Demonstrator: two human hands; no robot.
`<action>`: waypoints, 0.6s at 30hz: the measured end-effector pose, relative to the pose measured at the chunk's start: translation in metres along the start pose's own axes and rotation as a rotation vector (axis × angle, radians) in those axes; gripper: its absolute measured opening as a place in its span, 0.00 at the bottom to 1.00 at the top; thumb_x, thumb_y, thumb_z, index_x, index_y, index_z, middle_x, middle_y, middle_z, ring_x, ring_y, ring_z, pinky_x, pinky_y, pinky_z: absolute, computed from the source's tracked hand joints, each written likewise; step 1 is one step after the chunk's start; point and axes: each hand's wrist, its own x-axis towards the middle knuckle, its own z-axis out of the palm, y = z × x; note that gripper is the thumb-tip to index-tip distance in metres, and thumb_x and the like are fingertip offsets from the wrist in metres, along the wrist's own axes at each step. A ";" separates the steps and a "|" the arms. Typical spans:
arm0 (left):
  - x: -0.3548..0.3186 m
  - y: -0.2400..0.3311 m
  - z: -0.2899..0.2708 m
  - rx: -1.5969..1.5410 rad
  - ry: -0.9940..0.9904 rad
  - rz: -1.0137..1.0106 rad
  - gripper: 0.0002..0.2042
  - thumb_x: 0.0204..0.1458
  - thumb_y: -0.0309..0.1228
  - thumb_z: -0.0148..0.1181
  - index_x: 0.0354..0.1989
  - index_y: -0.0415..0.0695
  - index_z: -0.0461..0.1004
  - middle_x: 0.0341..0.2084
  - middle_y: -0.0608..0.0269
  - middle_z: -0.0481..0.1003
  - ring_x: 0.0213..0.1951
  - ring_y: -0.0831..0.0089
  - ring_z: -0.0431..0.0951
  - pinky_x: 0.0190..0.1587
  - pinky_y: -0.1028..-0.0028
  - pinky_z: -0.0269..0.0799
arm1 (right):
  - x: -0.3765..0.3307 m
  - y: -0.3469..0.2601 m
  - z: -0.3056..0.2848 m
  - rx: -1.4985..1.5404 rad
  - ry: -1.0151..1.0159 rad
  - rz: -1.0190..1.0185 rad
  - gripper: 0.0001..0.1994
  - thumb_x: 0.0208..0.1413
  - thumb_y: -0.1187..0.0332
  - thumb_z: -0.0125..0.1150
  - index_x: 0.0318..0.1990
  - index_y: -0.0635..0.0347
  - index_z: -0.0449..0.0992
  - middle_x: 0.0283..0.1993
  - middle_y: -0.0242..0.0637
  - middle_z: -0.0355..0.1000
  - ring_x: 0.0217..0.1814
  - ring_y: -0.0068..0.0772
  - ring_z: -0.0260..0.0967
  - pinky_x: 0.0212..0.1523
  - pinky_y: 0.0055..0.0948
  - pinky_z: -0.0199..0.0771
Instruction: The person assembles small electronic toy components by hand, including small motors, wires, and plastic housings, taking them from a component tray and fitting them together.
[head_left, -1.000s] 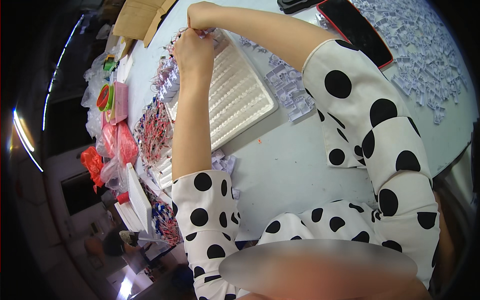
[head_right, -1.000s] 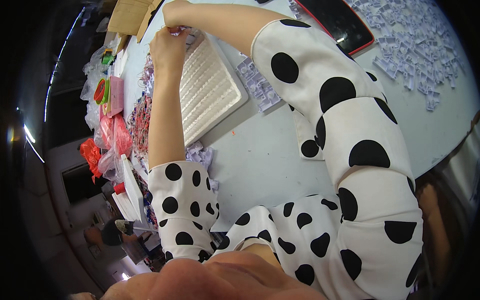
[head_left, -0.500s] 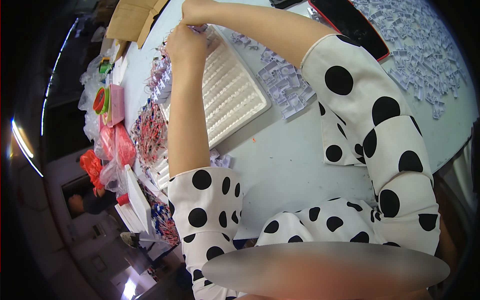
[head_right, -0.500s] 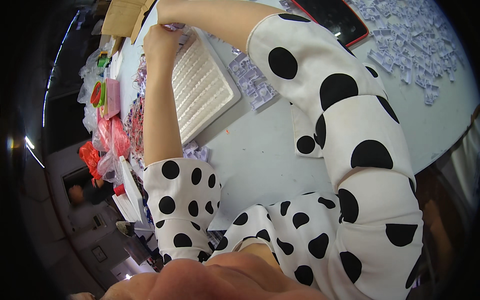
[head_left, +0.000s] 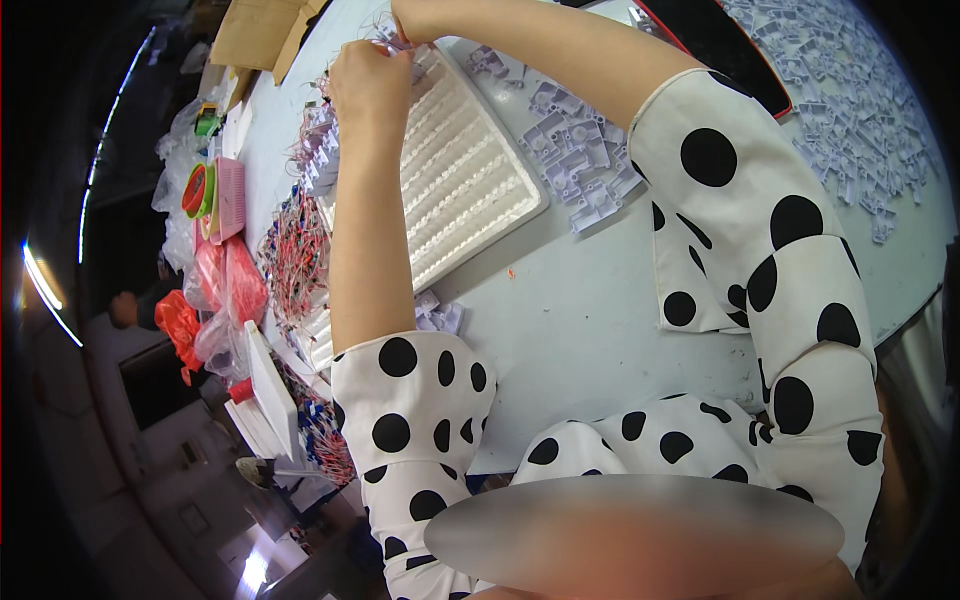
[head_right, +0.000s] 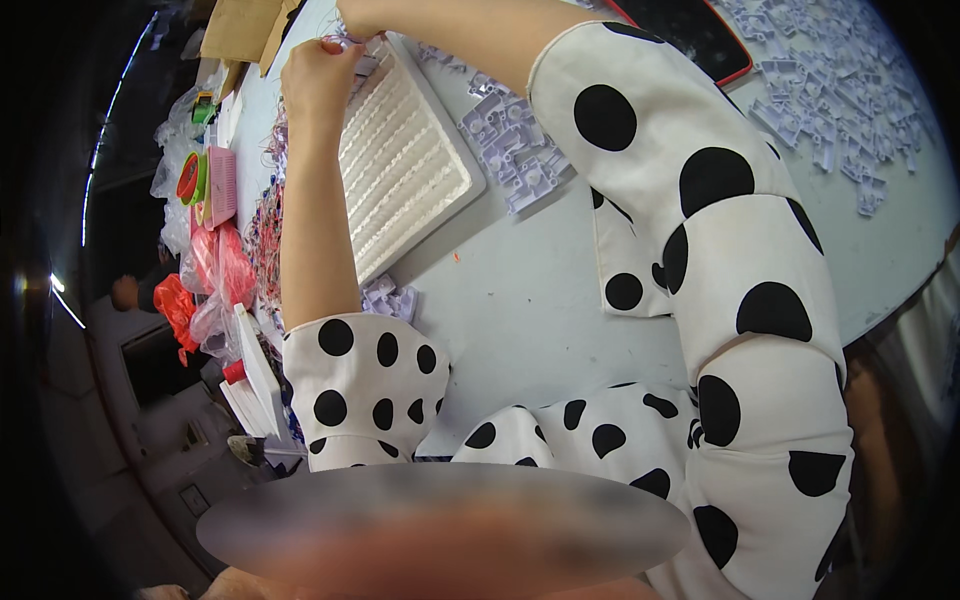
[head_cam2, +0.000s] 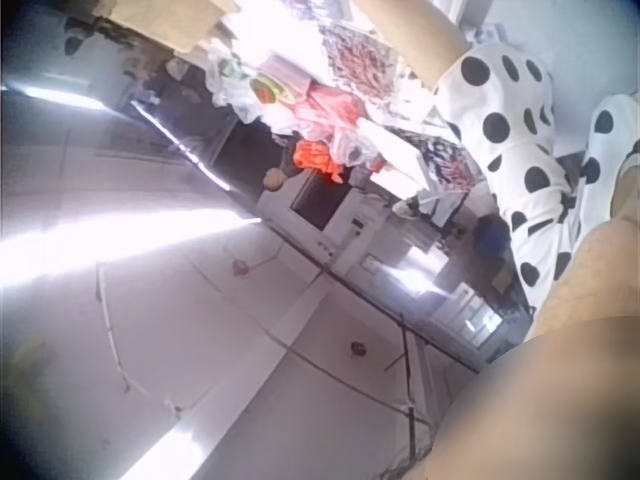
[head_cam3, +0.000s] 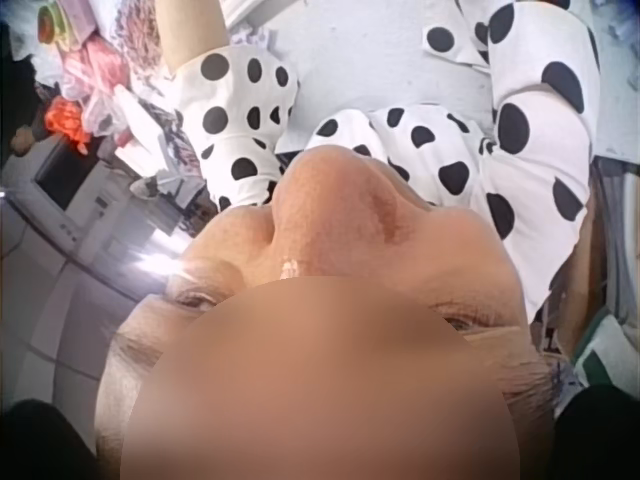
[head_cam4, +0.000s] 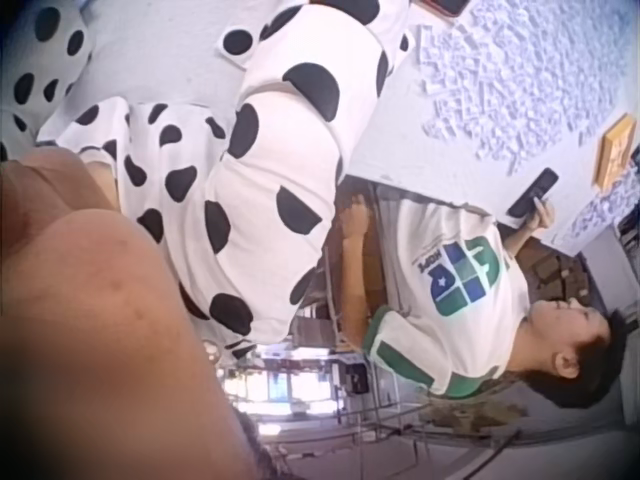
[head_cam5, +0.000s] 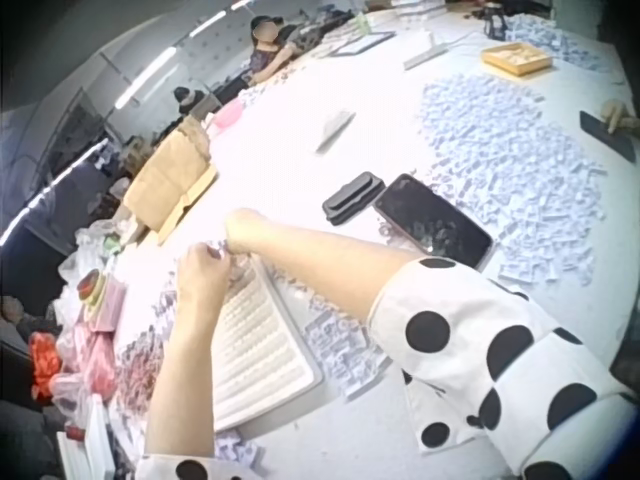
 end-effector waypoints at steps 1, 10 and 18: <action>0.001 0.001 0.002 -0.003 -0.001 -0.002 0.17 0.44 0.42 0.69 0.32 0.39 0.81 0.28 0.47 0.82 0.37 0.52 0.83 0.46 0.62 0.76 | 0.001 0.002 0.001 -0.043 -0.052 0.003 0.08 0.43 0.61 0.68 0.29 0.53 0.85 0.33 0.47 0.80 0.35 0.47 0.79 0.42 0.40 0.79; 0.006 -0.002 0.016 0.019 0.027 0.018 0.16 0.43 0.40 0.69 0.29 0.37 0.79 0.23 0.48 0.81 0.35 0.57 0.84 0.43 0.66 0.77 | 0.002 0.012 0.010 -0.076 -0.057 0.020 0.10 0.43 0.61 0.68 0.29 0.55 0.85 0.34 0.50 0.80 0.38 0.49 0.79 0.42 0.41 0.78; -0.002 0.016 0.018 -0.002 -0.050 -0.061 0.13 0.47 0.30 0.64 0.37 0.33 0.81 0.34 0.38 0.80 0.40 0.45 0.82 0.46 0.55 0.77 | -0.039 0.031 0.007 0.104 0.095 -0.003 0.11 0.44 0.62 0.66 0.32 0.58 0.85 0.35 0.52 0.80 0.37 0.51 0.79 0.42 0.43 0.78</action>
